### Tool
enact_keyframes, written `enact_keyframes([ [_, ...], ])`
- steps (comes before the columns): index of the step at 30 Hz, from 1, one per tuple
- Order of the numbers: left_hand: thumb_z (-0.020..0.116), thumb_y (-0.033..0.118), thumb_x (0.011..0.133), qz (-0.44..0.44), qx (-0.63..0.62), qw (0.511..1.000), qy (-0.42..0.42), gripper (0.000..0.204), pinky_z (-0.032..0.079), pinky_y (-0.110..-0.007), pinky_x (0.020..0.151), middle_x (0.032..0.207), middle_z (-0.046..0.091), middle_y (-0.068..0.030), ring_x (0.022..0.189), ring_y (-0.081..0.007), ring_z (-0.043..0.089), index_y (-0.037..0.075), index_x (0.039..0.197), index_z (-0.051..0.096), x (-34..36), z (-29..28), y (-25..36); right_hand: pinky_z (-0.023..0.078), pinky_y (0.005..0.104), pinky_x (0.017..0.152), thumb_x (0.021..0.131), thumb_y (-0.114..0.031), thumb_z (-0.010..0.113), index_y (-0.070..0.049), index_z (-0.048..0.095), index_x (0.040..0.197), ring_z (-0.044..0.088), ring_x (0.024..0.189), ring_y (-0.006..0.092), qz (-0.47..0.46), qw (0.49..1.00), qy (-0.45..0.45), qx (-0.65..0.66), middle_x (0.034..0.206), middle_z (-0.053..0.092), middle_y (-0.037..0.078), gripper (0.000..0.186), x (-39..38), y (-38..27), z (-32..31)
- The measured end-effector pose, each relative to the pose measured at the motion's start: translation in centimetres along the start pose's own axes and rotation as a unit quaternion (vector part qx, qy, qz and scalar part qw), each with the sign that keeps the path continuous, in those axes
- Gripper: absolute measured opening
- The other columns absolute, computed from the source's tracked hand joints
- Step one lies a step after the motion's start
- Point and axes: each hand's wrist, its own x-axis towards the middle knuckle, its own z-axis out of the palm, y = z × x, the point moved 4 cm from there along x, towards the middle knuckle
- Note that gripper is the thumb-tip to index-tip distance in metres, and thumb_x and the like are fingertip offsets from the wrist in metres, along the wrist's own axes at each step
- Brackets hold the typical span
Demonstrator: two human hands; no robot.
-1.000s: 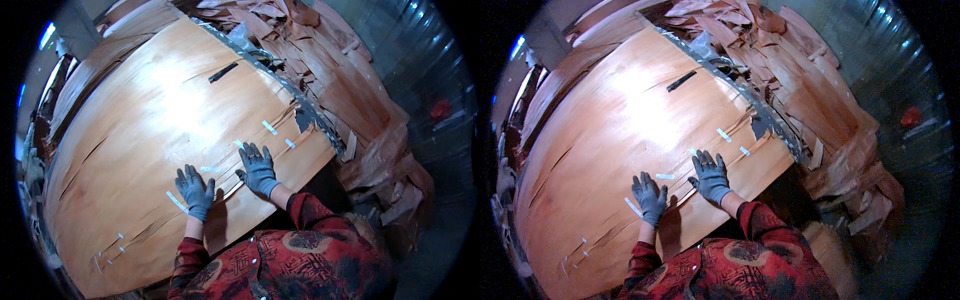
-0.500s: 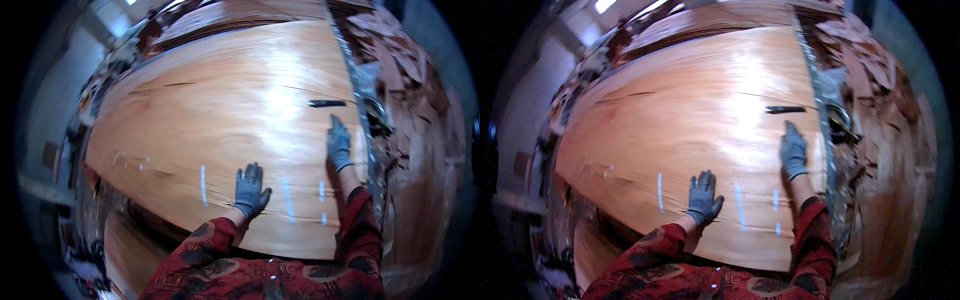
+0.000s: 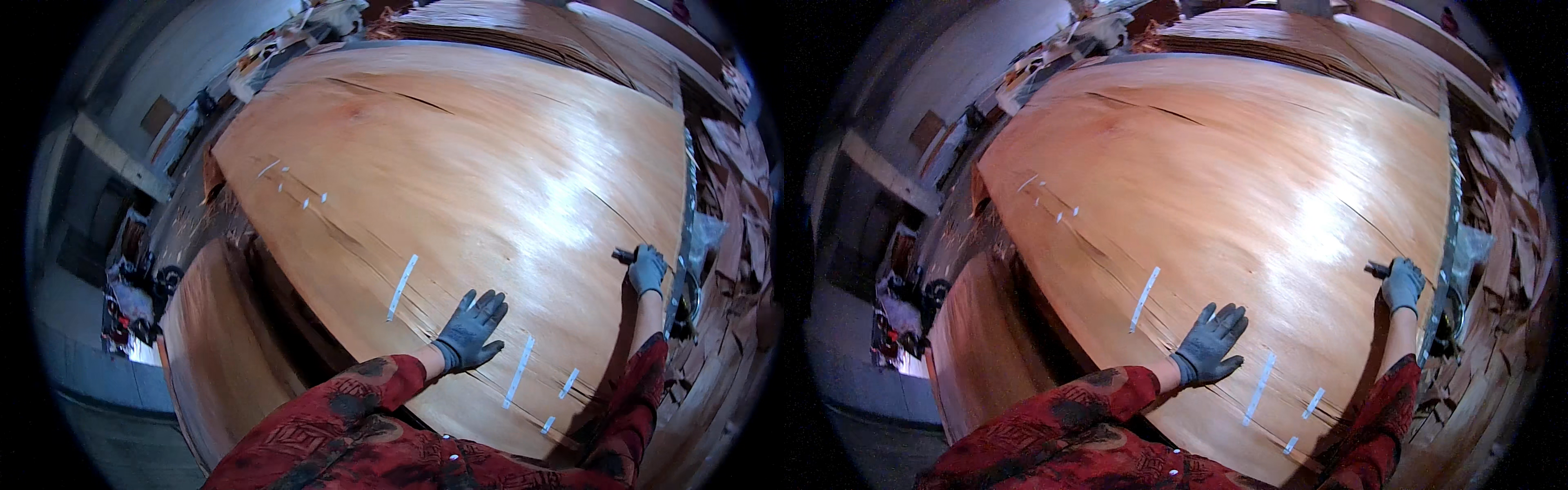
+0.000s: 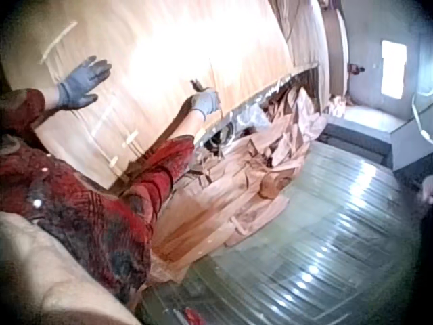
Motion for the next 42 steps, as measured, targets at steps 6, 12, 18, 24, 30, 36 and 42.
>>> enact_keyframes([
  [6, 0.058, 0.039, 0.081, 0.007, -0.001, 1.0, 0.011, 0.068, 0.018, -0.054, 0.108, 0.141, 0.033, -0.0237, 0.132, -0.0373, 0.03, -0.005, 0.131, 0.041, -1.2, -0.4, -1.0, 0.046, 0.0431, 0.073, 0.073, -0.017, 0.065, -0.01, 0.058, 0.091, 0.059, 0.083, 0.031, -0.09, 0.993, 0.072, 0.039, 0.089, 0.061, 0.012, 0.02, -5.8, -4.5, -1.1],
  [12, 0.058, 0.043, 0.08, 0.015, 0.004, 0.999, 0.05, 0.07, 0.016, -0.055, 0.109, 0.139, 0.038, -0.0234, 0.132, -0.0377, 0.03, -0.002, 0.132, 0.042, -0.4, 1.2, -2.4, 0.048, 0.0284, 0.085, 0.085, 0.003, 0.05, 0.0, 0.055, 0.121, 0.059, 0.1, 0.0206, -0.039, 0.794, 0.163, 0.584, 0.113, 0.062, 0.011, 0.036, -16.9, -7.4, -3.6],
  [18, 0.053, 0.041, 0.084, 0.036, 0.109, 0.989, 0.091, 0.068, 0.018, -0.053, 0.109, 0.138, 0.039, -0.0252, 0.129, -0.0379, 0.034, -0.006, 0.132, 0.04, 0.1, 3.3, -2.3, 0.052, 0.0324, 0.074, 0.076, -0.006, 0.063, -0.006, 0.066, 0.101, 0.066, 0.083, 0.0254, 0.151, 0.778, 0.094, 0.602, 0.093, 0.067, 0.014, 0.025, -40.8, -12.6, -9.7],
  [24, 0.036, 0.047, 0.092, 0.045, 0.259, 0.964, 0.03, 0.063, 0.024, -0.051, 0.106, 0.145, 0.033, -0.0143, 0.134, -0.0295, 0.029, 0.002, 0.138, 0.036, 0.0, 3.4, -0.4, 0.048, 0.0406, 0.071, 0.084, -0.036, 0.061, -0.006, 0.063, 0.098, 0.063, 0.083, 0.034, 0.567, 0.708, 0.027, 0.42, 0.087, 0.065, 0.017, 0.032, -73.0, -14.9, -6.2],
  [30, 0.036, 0.052, 0.092, -0.008, 0.202, 0.979, -0.008, 0.073, 0.025, -0.046, 0.108, 0.146, 0.031, -0.0175, 0.136, -0.0322, 0.026, 0.0, 0.142, 0.027, 1.5, 4.1, -1.0, 0.044, 0.0428, 0.058, 0.085, -0.042, 0.056, -0.006, 0.062, 0.074, 0.058, 0.066, 0.0278, 0.773, 0.53, -0.09, 0.336, 0.067, 0.059, 0.014, 0.038, -97.3, -28.2, -2.5],
  [36, 0.044, 0.05, 0.09, 0.181, -0.054, 0.977, 0.095, 0.083, 0.027, -0.04, 0.108, 0.142, 0.03, -0.0292, 0.134, -0.0418, 0.024, -0.006, 0.143, 0.012, 1.1, 8.8, 11.6, 0.047, 0.0451, 0.07, 0.085, -0.042, 0.054, -0.003, 0.065, 0.092, 0.063, 0.083, 0.0327, 0.793, 0.45, -0.057, 0.406, 0.085, 0.065, 0.02, 0.041, -104.9, -32.3, 6.1],
  [42, 0.026, 0.048, 0.095, 0.178, 0.26, 0.947, 0.058, 0.066, 0.026, -0.046, 0.108, 0.145, 0.03, -0.0213, 0.133, -0.041, 0.028, -0.002, 0.138, 0.034, -4.0, 10.6, 20.5, 0.048, 0.0435, 0.073, 0.082, -0.049, 0.053, -0.005, 0.066, 0.095, 0.064, 0.081, 0.0298, 0.809, 0.365, -0.022, 0.461, 0.084, 0.066, 0.017, 0.047, -101.7, -18.0, 2.1],
])
